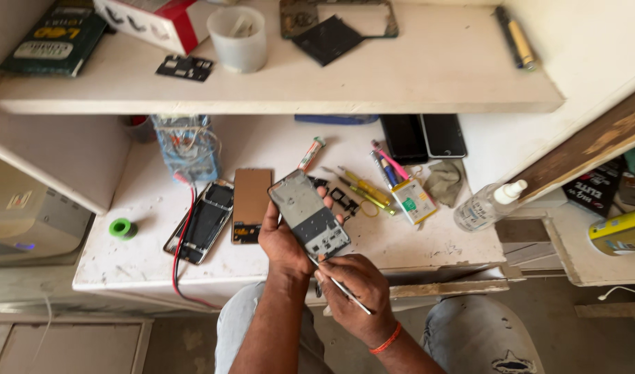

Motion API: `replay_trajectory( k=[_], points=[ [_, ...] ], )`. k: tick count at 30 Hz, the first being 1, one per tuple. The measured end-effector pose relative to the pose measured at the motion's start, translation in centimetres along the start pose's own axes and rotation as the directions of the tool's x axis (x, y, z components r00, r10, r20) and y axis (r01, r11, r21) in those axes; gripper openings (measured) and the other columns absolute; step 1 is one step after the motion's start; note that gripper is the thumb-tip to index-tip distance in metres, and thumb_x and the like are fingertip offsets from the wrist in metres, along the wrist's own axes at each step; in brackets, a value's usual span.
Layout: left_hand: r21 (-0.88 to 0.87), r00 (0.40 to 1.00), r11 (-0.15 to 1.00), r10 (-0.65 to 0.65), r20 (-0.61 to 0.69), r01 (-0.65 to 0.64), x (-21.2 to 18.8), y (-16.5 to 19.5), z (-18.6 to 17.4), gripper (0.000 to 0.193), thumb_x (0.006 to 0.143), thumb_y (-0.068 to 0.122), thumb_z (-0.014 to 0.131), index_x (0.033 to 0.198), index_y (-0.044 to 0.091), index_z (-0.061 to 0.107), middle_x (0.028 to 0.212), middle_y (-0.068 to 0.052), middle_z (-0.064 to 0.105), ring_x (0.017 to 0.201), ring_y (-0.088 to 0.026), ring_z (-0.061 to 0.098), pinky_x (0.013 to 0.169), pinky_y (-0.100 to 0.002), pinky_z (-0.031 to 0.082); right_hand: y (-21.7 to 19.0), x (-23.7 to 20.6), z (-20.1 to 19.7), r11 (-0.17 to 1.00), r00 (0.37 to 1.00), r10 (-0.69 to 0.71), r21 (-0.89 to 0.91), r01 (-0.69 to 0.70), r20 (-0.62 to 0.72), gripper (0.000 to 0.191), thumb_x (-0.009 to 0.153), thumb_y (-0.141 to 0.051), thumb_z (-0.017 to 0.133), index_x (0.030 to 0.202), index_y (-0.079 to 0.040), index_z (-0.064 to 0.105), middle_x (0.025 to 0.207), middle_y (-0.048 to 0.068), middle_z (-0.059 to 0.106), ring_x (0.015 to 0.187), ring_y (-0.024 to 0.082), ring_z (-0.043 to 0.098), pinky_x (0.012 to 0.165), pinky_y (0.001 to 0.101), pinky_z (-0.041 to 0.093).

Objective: The person holds a disassembled phone frame in one hand and uses a small metal prying tool with the other hand to scrape and pry along the edges of the frame, working around the phone's internal cavity. Other phones, tools, and a bottle of liquid sit on the workbench around them.

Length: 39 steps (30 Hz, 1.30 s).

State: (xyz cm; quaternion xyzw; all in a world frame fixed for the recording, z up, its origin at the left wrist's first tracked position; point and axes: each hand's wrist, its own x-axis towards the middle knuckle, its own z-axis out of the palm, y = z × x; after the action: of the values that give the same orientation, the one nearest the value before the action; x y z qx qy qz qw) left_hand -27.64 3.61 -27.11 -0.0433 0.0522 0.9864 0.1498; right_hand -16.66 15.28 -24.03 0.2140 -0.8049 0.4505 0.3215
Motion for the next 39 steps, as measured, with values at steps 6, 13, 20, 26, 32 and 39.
replay_trajectory(
  k=[6,13,20,26,32,39],
  points=[
    [0.051,0.996,0.998,0.045,-0.075,-0.041,0.5,0.0,-0.2,0.063,0.102,0.053,0.035,0.140,0.009,0.059,0.121,-0.022,0.070,0.101,-0.037,0.071,0.083,-0.061,0.058,0.4,0.2,-0.2,0.999,0.999,-0.029,0.018,0.028,0.034,0.022,0.082,0.003,0.080,0.102,-0.001,0.072,0.101,0.011,0.076,0.088,0.027,0.073,0.075,0.0359,0.059],
    [0.077,0.999,0.997,0.029,0.020,-0.030,0.8,0.5,-0.5,0.064,0.103,0.052,0.034,0.139,0.006,0.058,0.120,-0.024,0.069,0.102,-0.038,0.070,0.084,-0.061,0.058,0.9,1.4,0.2,0.991,0.990,-0.110,-0.066,0.116,0.089,0.018,0.082,0.001,0.080,0.097,-0.002,0.072,0.098,0.011,0.075,0.088,0.029,0.072,0.077,0.0377,0.059],
    [0.070,1.000,0.997,0.012,0.028,-0.014,-0.3,0.8,-0.6,0.064,0.104,0.052,0.032,0.138,0.003,0.056,0.118,-0.024,0.069,0.101,-0.037,0.070,0.084,-0.060,0.058,0.6,2.1,0.1,0.976,0.972,-0.170,-0.112,0.189,0.159,0.016,0.080,-0.003,0.080,0.094,-0.005,0.072,0.095,0.008,0.075,0.091,0.027,0.072,0.086,0.0414,0.056],
    [0.048,0.997,0.999,0.009,0.071,-0.012,-1.4,0.3,0.4,0.064,0.105,0.050,0.031,0.144,0.005,0.054,0.120,-0.024,0.069,0.102,-0.037,0.070,0.086,-0.060,0.058,0.0,1.8,-0.4,0.980,0.965,-0.190,-0.032,0.199,0.182,0.013,0.084,-0.002,0.079,0.092,-0.004,0.070,0.093,0.009,0.072,0.091,0.030,0.070,0.095,0.0435,0.057],
    [0.099,1.000,0.995,-0.002,0.017,0.001,-2.3,-0.2,2.7,0.063,0.103,0.051,0.030,0.143,0.009,0.056,0.119,-0.022,0.069,0.100,-0.036,0.070,0.083,-0.059,0.058,0.5,0.8,-0.8,0.992,0.976,-0.112,-0.028,0.120,0.184,0.011,0.085,-0.003,0.078,0.094,-0.004,0.071,0.094,0.009,0.073,0.091,0.030,0.072,0.102,0.0459,0.056],
    [0.100,0.998,0.995,0.004,0.068,-0.011,-5.3,-1.0,4.7,0.066,0.107,0.053,0.030,0.141,0.003,0.056,0.119,-0.022,0.070,0.099,-0.036,0.070,0.085,-0.058,0.059,0.3,-1.5,-1.0,0.988,0.987,-0.132,-0.070,0.138,0.088,0.011,0.086,-0.007,0.081,0.091,-0.006,0.072,0.092,0.008,0.072,0.089,0.029,0.072,0.084,0.0386,0.059]
  ],
)
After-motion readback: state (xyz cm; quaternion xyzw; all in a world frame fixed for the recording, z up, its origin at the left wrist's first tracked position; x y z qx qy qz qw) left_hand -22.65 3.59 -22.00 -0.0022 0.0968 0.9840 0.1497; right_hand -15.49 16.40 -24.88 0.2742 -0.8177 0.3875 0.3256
